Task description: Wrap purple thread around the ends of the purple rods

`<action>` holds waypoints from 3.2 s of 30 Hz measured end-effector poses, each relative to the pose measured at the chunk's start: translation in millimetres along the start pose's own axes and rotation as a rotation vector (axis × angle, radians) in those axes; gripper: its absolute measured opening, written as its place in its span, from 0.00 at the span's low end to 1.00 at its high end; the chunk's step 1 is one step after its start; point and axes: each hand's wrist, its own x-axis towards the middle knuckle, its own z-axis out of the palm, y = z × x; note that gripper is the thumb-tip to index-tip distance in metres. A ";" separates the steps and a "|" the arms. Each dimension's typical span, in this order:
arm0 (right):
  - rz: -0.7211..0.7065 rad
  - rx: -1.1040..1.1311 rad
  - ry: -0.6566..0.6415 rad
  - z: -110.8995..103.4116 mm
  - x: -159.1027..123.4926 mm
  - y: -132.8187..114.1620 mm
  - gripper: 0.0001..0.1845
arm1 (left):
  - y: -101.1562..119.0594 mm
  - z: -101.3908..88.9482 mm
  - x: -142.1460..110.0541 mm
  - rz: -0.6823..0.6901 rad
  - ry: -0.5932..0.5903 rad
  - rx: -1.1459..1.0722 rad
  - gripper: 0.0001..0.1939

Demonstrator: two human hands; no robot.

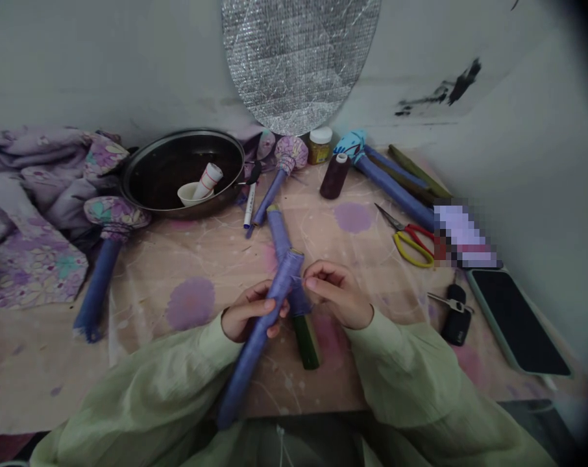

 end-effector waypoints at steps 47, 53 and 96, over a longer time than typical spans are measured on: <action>-0.012 -0.126 0.021 5.9 0.1 -10.7 0.16 | 2.7 2.8 -7.2 -0.236 -0.285 -0.274 0.14; 0.039 -0.088 0.004 5.5 0.5 -6.3 0.16 | 3.5 4.0 -9.6 -0.221 -0.314 -0.244 0.13; -0.036 -0.144 0.021 6.9 0.8 -10.3 0.18 | -8.4 -2.0 2.7 -0.072 -0.035 -0.201 0.13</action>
